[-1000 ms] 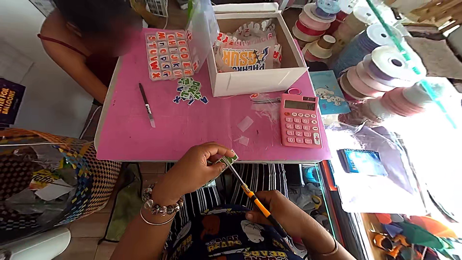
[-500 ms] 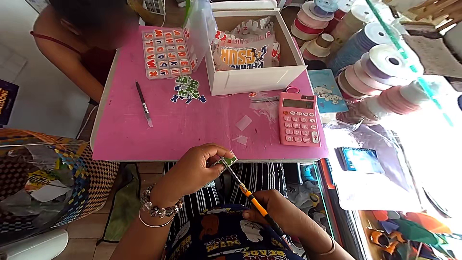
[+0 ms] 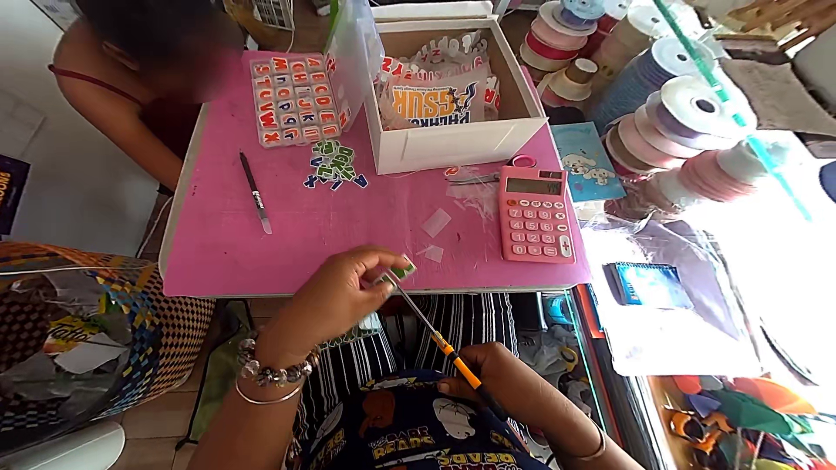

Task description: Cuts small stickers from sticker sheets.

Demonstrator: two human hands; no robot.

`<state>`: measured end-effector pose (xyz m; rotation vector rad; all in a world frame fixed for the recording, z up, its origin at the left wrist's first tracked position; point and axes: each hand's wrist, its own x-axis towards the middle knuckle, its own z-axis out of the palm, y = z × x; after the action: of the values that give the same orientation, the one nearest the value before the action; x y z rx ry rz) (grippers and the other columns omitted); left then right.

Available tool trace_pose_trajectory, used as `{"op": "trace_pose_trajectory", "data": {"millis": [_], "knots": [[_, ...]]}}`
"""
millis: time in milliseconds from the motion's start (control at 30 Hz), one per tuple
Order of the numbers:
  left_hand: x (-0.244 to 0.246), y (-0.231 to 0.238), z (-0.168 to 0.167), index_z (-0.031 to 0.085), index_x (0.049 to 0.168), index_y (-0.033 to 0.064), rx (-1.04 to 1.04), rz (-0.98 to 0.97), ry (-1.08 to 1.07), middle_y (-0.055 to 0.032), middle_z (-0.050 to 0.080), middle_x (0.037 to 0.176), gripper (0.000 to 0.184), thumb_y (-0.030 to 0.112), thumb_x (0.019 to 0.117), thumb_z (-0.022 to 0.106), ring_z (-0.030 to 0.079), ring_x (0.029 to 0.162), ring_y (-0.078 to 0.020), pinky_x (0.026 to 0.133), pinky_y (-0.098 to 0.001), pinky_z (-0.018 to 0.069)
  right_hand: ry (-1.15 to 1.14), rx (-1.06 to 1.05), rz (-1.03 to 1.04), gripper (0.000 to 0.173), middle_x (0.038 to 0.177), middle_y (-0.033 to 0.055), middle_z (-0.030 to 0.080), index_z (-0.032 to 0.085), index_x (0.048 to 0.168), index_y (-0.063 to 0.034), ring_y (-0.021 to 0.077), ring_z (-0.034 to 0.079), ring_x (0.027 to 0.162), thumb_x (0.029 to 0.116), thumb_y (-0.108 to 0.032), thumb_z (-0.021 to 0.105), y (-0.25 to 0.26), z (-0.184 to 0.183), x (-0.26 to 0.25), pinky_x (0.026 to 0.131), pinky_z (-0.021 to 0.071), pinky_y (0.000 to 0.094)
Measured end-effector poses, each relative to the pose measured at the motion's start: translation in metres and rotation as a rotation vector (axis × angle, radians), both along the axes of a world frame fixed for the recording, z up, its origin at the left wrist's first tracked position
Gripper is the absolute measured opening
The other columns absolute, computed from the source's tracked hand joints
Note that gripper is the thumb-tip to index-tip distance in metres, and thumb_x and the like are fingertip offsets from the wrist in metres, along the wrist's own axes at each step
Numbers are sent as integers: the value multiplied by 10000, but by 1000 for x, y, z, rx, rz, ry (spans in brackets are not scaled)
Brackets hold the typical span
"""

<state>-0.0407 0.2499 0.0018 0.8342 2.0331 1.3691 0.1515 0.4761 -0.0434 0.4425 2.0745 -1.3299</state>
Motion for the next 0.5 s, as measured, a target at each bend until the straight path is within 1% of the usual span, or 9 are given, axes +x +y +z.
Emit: {"op": "trace_pose_trajectory", "data": {"millis": [67,133,167,200,300,367,433,467,500], "knots": [[-17,-1,9,707,1222,139,-76,118,183,-13,685,1153,280,55,959,659,646,806,-88,683,-288,563,-14,23,12,489,568,-72,527,621,726,-132,22,499,498,840,-580,777,0,-1,1,501,421,230],[-41,0,16,688,1251,112,-168,231,335,-95,676,1160,312,6,960,648,653,791,-190,672,-401,566,-20,44,33,495,581,-69,527,625,741,-128,32,500,512,841,-591,769,-2,1,0,513,423,247],[-54,3,20,679,1262,94,-219,272,370,-130,669,1188,312,0,969,630,660,819,-231,704,-441,565,-19,53,41,500,580,-68,524,622,740,-128,36,497,513,839,-595,769,-3,2,-1,515,418,252],[-68,7,24,676,1273,78,-283,293,382,-145,654,1235,309,4,981,608,666,884,-256,771,-469,564,-15,60,49,503,577,-68,516,617,737,-128,37,490,512,839,-597,768,-4,3,-1,512,412,254],[-96,18,27,671,1279,36,-420,309,393,-193,666,1161,306,0,991,574,643,900,-311,823,-528,518,-4,75,59,514,573,-66,502,613,727,-127,42,476,512,838,-606,763,-4,3,-2,510,394,262],[-102,21,25,664,1295,31,-469,300,406,-213,681,1110,319,-1,992,568,648,901,-342,830,-555,511,11,72,58,521,568,-67,490,607,721,-126,39,464,508,843,-609,756,-3,2,0,504,382,256],[-102,21,22,655,1296,18,-481,301,427,-225,675,1071,316,-8,993,568,637,874,-354,806,-560,505,9,69,47,515,565,-69,487,597,714,-127,35,462,505,847,-597,759,-2,3,2,501,379,252],[-101,21,20,649,1303,18,-483,310,442,-229,667,1086,320,-8,993,573,633,878,-359,808,-560,503,1,71,41,513,564,-67,493,598,713,-126,37,469,504,846,-594,762,-1,3,2,501,386,252],[-100,19,20,638,1321,15,-479,323,460,-236,656,1163,339,-15,988,585,641,924,-372,839,-566,510,0,71,34,510,563,-66,501,601,713,-128,35,479,501,846,-593,763,0,3,3,499,397,248]]}}
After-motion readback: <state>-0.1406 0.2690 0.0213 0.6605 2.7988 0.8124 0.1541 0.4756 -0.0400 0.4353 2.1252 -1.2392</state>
